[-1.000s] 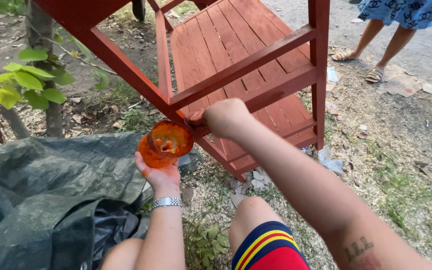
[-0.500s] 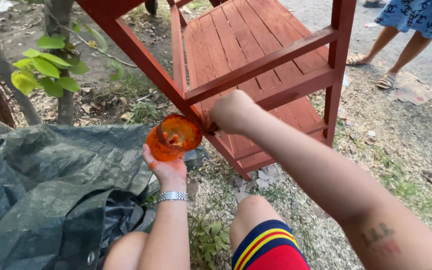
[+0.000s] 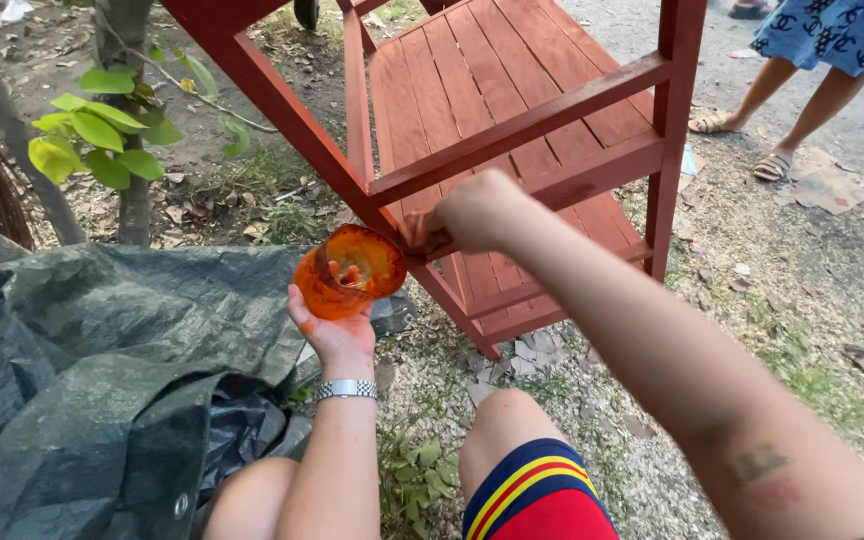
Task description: The person sits on the ground holding a container of reddish-orange wood stain and uses a brush to apply the stain to an overturned wooden chair, brushing the legs, frame and slats and dipping the brush back into the container.
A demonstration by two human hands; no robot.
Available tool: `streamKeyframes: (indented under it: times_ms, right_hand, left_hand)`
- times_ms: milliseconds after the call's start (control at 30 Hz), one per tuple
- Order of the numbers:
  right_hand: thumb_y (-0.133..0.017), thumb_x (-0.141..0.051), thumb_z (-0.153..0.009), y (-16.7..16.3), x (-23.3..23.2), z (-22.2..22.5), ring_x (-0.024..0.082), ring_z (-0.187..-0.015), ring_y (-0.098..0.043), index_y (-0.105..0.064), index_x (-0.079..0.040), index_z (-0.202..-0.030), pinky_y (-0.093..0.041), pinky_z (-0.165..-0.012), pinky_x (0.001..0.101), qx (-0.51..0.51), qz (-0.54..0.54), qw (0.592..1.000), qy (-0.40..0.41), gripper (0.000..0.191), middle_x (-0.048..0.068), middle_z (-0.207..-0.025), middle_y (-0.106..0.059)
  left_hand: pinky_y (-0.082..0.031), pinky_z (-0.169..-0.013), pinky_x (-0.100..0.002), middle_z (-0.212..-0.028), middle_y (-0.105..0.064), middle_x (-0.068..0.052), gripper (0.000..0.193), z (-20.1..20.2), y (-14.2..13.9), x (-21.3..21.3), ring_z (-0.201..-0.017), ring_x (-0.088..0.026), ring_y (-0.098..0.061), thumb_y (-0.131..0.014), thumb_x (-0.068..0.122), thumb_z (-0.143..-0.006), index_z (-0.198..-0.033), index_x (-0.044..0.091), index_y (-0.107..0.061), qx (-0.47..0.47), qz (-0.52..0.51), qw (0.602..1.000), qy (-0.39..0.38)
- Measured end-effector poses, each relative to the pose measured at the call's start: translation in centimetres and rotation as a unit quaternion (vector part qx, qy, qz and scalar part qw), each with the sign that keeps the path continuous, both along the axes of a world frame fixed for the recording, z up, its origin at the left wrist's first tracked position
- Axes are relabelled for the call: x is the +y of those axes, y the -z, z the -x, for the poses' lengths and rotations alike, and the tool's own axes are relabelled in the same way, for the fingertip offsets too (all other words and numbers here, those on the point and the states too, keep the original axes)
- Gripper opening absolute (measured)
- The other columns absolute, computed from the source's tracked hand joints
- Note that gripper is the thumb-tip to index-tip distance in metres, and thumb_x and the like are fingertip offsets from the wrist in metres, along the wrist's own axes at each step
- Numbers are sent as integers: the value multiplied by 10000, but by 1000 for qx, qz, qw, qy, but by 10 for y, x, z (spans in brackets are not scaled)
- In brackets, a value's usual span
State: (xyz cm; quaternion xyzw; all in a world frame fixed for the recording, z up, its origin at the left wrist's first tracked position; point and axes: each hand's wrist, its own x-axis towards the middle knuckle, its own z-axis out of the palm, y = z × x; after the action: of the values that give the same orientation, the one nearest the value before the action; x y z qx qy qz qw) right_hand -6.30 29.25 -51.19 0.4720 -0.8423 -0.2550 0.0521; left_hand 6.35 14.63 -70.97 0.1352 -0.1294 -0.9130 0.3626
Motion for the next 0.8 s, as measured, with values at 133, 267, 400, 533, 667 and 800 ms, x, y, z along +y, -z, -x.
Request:
streamKeyframes:
  times_ms: [133,267,400,533,667,800]
  right_hand:
    - [-666,-274,-871,11,-2,3,253,-901,-720,-738,-401,-1084,-565,-734,425,-74,5,997,14,259,-3,-926,-745]
    - [-677,-343,-891,-22,23,2,254,-928,-718,-763,-326,-1024,-564,-748,411,-63,-41,993,94,160,4,-935,-741]
    - [-581,-322,-955,-34,45,-10,267,-924,-730,-753,-310,-1056,-573,-757,457,-84,51,987,124,199,31,-952,-760]
    - [-472,-465,-1046,15,33,-24,346,-988,-702,-699,-255,-1209,-562,-828,501,-190,200,950,147,349,109,-1060,-748]
    - [-412,-366,-1026,62,33,-34,361,-1011,-695,-401,-397,-1529,-553,-853,504,-208,277,906,241,505,159,-1112,-716]
    - [-389,-250,-1006,49,75,-23,333,-1009,-716,-386,-472,-1545,-565,-867,482,-159,292,894,301,582,156,-1103,-732]
  left_hand:
    - [-481,-1043,-583,-1399,-595,-23,699,0,1,7,-1274,-282,-573,-512,634,-870,-1439,227,-530,-1,17,1000,-3]
    - [-490,-1035,-579,-1369,-614,-20,689,2,2,5,-1220,-272,-606,-521,633,-878,-1431,223,-542,9,18,1000,0]
    - [-499,-1014,-561,-1370,-647,4,684,-2,6,0,-1181,-259,-642,-519,633,-872,-1419,224,-556,12,5,1000,3]
    - [-507,-991,-579,-1332,-637,-10,689,-3,10,-4,-1159,-272,-627,-525,640,-885,-1424,213,-554,21,10,1000,4]
    - [-511,-977,-572,-1325,-636,-8,680,7,13,-3,-1154,-270,-622,-513,643,-874,-1417,236,-554,7,15,1000,5]
    - [-505,-1009,-562,-1350,-635,-11,676,14,15,4,-1205,-287,-614,-526,636,-867,-1414,239,-560,9,1,1000,24]
